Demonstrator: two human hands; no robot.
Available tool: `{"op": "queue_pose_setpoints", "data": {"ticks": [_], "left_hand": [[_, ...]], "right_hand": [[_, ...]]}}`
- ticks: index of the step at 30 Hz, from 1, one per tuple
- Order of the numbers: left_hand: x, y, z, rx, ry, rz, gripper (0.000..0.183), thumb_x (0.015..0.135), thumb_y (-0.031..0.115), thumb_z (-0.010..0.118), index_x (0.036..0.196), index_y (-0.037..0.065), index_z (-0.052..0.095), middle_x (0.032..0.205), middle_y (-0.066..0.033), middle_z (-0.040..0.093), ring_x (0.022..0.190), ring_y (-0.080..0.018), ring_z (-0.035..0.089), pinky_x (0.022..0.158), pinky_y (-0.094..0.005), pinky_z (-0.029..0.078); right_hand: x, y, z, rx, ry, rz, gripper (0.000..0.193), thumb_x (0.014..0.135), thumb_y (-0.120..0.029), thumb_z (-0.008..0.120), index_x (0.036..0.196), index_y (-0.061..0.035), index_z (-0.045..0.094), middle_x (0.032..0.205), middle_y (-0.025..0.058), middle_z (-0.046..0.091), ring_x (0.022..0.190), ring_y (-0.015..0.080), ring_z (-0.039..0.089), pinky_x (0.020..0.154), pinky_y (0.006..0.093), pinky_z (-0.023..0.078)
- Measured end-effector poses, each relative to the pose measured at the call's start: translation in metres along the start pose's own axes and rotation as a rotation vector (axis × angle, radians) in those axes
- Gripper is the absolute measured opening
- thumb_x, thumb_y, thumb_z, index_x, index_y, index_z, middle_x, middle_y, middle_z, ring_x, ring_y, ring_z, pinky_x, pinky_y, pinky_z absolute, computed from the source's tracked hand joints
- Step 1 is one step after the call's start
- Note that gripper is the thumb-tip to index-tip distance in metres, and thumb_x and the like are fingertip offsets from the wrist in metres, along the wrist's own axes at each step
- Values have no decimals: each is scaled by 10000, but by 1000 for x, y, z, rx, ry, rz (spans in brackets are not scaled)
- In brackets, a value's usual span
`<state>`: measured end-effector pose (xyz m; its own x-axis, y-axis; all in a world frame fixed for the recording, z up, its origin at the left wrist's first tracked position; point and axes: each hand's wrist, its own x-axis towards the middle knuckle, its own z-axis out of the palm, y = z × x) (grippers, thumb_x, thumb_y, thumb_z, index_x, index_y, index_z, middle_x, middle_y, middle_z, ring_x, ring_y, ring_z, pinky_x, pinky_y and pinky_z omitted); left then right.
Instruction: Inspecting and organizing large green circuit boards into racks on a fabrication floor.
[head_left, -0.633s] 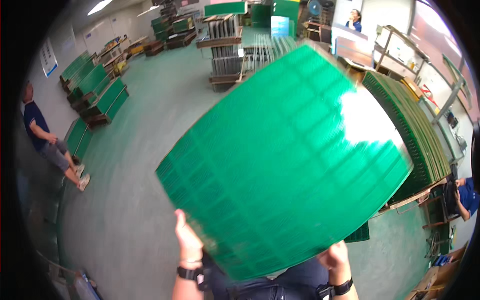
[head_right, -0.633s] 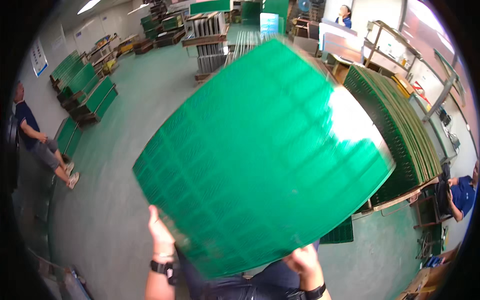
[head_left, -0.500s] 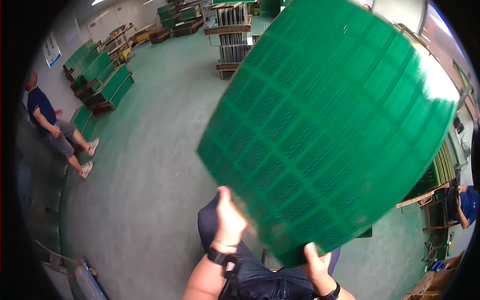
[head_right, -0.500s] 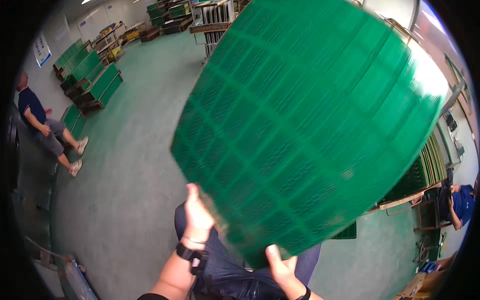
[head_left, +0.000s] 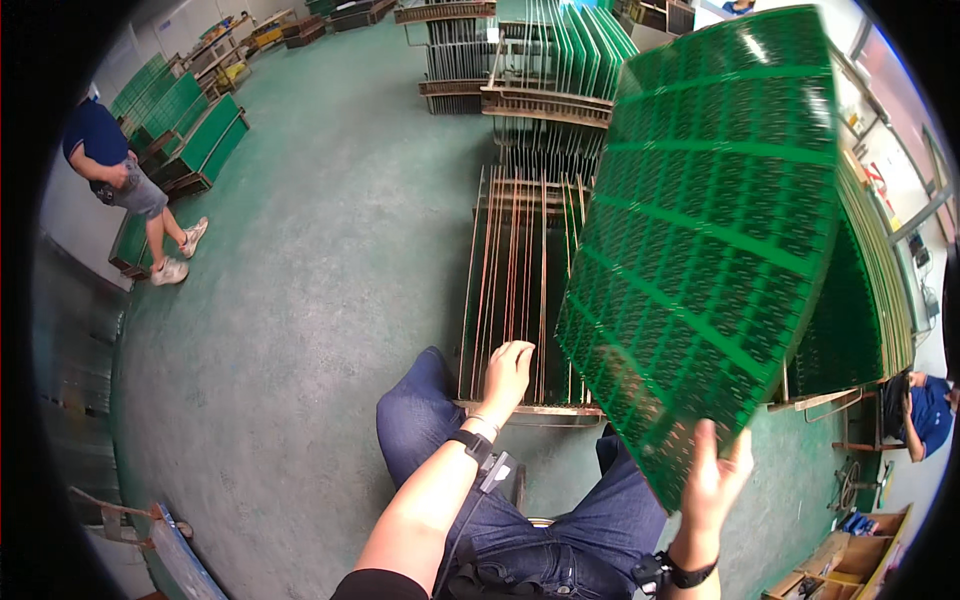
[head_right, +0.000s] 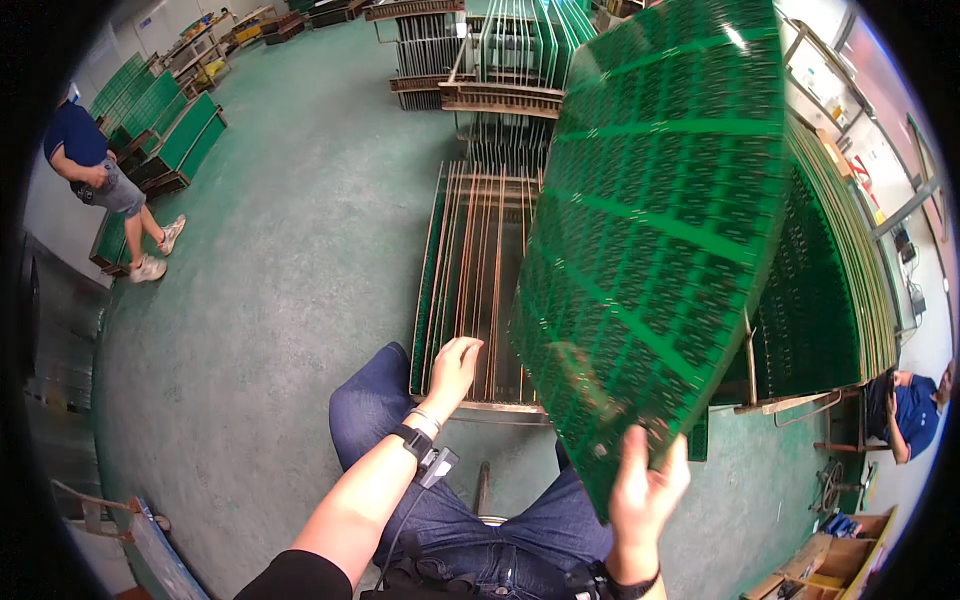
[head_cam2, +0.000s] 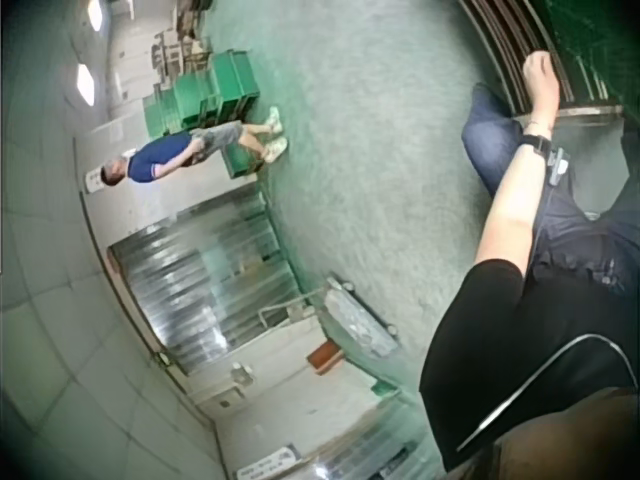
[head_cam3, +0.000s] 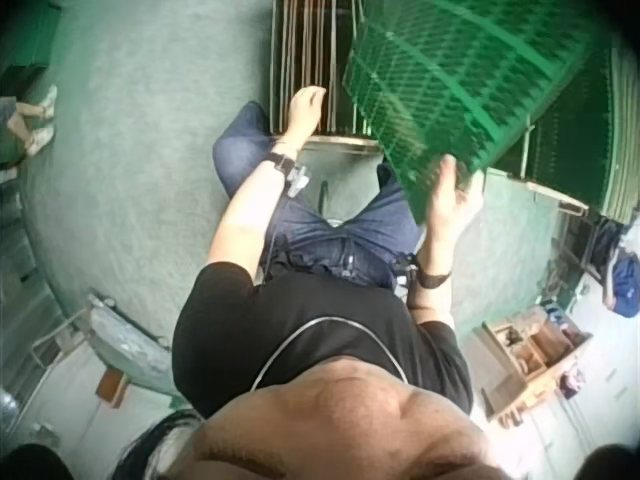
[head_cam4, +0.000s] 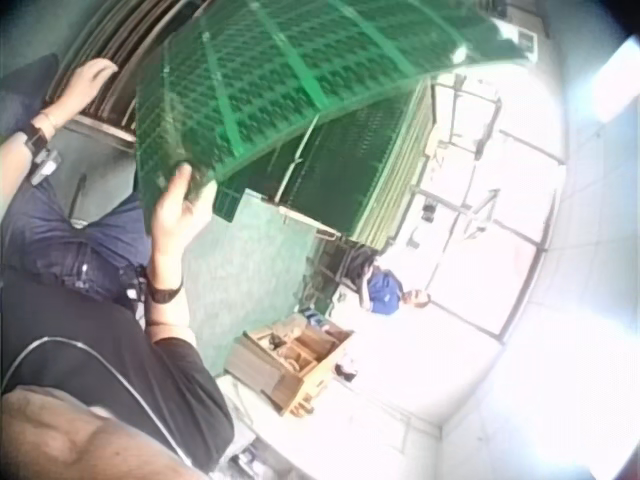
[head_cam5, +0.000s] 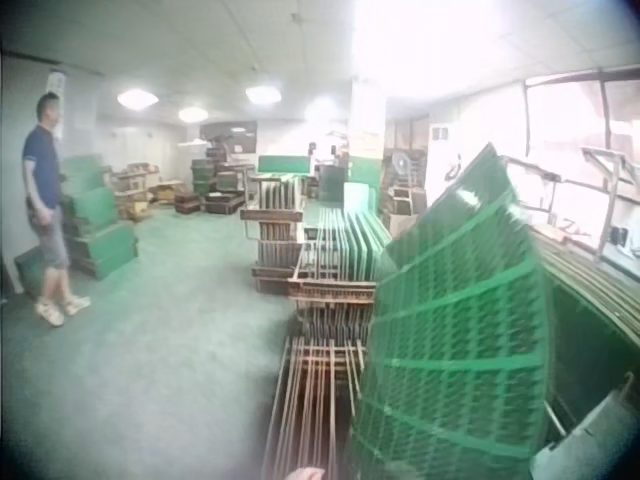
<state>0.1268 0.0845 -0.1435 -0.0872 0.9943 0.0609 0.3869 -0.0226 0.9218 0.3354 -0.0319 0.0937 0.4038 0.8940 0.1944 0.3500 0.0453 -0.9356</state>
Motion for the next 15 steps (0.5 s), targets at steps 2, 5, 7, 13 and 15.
{"op": "queue_pose_setpoints", "data": {"ticks": [2, 5, 7, 13, 15], "left_hand": [[2, 0, 10, 129, 75, 186, 139, 840, 59, 571, 963, 32, 631, 1068, -137, 609, 1066, -325, 543, 925, -383, 433], [6, 1, 25, 228, -24, 280, 204, 828, 32, 564, 1027, 33, 611, 1240, -150, 529, 1232, -339, 428, 1037, -419, 349], [6, 1, 32, 304, -67, 284, 220, 832, 51, 563, 1046, 36, 611, 1289, -132, 493, 1267, -319, 391, 1059, -423, 321], [2, -5, 22, 399, -157, 250, 293, 861, 91, 548, 1147, 44, 588, 1387, -104, 415, 1331, -295, 318, 1097, -427, 265], [3, -5, 22, 423, -154, 278, 302, 869, 94, 532, 1163, 48, 583, 1397, -101, 404, 1331, -292, 318, 1097, -424, 264]], "right_hand": [[4, 19, 27, -76, -50, 23, 231, 896, 3, 523, 1122, 35, 552, 970, 111, 650, 870, 154, 601, 785, 265, 467], [10, 52, 65, -144, -93, -34, 345, 879, 22, 511, 1224, 12, 516, 1077, 165, 646, 995, 214, 627, 849, 297, 466], [9, 83, 83, -146, -52, -55, 401, 864, 39, 507, 1262, -13, 499, 1127, 198, 618, 1041, 272, 619, 856, 318, 473], [12, 102, 101, -252, -143, -26, 435, 853, 57, 499, 1282, -16, 486, 1145, 236, 589, 1072, 319, 592, 887, 342, 468], [18, 105, 101, -206, -134, -24, 433, 851, 62, 495, 1279, -2, 484, 1141, 236, 592, 1074, 317, 592, 894, 338, 466]]}}
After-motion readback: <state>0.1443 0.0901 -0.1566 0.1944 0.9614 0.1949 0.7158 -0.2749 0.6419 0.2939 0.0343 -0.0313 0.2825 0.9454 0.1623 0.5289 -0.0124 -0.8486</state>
